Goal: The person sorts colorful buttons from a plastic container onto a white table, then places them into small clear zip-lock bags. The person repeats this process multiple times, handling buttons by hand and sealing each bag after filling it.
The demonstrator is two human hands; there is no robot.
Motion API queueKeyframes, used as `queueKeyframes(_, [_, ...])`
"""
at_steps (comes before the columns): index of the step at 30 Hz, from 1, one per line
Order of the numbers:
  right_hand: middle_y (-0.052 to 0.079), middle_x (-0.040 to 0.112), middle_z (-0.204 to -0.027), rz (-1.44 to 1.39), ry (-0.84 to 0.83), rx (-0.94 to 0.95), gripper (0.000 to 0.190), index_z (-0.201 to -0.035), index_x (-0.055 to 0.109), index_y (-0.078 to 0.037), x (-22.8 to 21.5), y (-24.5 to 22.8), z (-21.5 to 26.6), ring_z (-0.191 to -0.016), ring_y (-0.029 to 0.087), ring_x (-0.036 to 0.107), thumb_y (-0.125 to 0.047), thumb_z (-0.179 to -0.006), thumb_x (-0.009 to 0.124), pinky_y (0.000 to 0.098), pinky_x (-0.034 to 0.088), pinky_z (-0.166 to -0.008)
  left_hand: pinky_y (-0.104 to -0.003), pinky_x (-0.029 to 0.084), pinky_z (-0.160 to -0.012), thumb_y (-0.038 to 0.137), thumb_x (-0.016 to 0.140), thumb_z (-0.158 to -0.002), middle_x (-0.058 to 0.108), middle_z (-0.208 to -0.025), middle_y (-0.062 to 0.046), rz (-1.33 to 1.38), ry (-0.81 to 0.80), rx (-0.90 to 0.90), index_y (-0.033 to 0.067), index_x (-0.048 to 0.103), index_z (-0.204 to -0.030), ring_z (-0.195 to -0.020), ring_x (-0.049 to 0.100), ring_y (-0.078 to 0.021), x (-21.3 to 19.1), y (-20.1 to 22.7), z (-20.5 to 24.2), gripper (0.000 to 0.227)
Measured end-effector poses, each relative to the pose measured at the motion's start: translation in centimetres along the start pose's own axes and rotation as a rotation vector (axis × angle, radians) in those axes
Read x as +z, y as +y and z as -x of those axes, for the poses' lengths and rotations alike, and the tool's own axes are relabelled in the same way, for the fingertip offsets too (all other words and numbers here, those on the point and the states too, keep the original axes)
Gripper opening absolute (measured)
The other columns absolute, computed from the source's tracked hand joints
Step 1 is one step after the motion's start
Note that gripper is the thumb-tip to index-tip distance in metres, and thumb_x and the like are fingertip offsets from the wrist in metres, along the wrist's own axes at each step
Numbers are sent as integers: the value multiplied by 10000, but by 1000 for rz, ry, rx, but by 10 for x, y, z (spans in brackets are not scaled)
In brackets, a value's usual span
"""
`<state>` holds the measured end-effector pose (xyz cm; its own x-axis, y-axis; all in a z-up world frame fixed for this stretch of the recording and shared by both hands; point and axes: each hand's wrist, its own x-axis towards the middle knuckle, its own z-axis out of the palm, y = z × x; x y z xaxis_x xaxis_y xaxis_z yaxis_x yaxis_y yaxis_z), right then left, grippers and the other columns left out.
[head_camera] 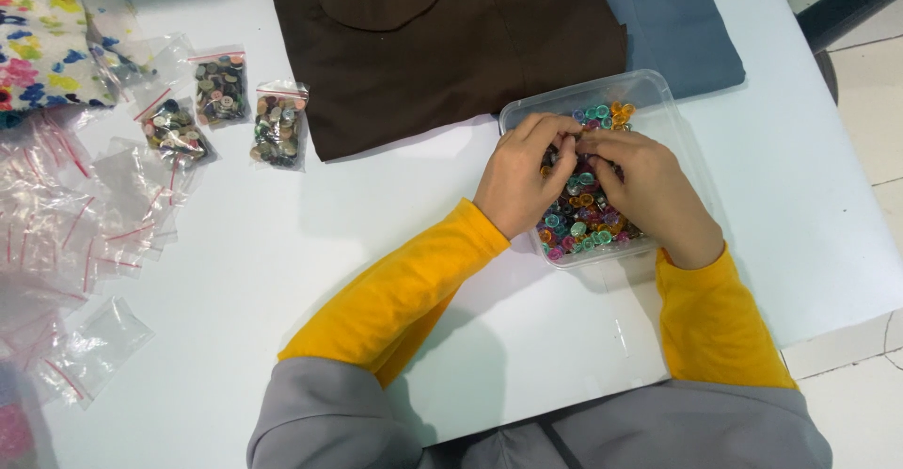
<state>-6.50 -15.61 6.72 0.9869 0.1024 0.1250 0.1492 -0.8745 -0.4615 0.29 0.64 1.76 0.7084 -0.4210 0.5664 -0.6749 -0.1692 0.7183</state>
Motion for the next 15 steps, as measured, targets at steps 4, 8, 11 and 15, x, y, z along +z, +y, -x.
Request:
queueKeyframes(4, [166, 749, -1055, 38, 4, -25, 141, -1048, 754, 0, 10, 21, 2, -1104, 350, 697, 45, -961, 653, 438, 549, -943, -382, 561, -830, 72, 630, -975, 670, -988, -40, 28, 29, 16, 120, 679, -1108, -898, 724, -255, 3, -3, 1, 150])
queueKeyframes(8, [152, 739, -1016, 22, 17, 5, 211, -1118, 743, -23, 12, 25, 5, -1052, 344, 695, 34, -925, 680, 442, 546, -906, -367, 559, -829, 82, 631, -974, 674, -969, -22, 47, 43, 18, 130, 690, -1094, -879, 725, -223, 2, -3, 2, 143])
queueKeyframes(11, [141, 737, -981, -49, 60, 0, 231, -1122, 745, -29, 11, 29, 4, -1011, 336, 700, 59, -918, 682, 427, 553, -887, -345, 554, -844, 103, 632, -983, 672, -971, 9, 105, 69, 23, 158, 689, -1108, -890, 724, -200, 4, -7, 4, 148])
queueKeyframes(15, [171, 729, -993, -329, 278, -77, 233, -1159, 728, 9, 1, 8, 3, -978, 348, 721, 119, -963, 667, 440, 570, -853, -351, 579, -846, 115, 636, -1020, 709, -993, -40, 279, 108, 35, 146, 709, -1170, -889, 735, -227, -2, -3, 4, 170])
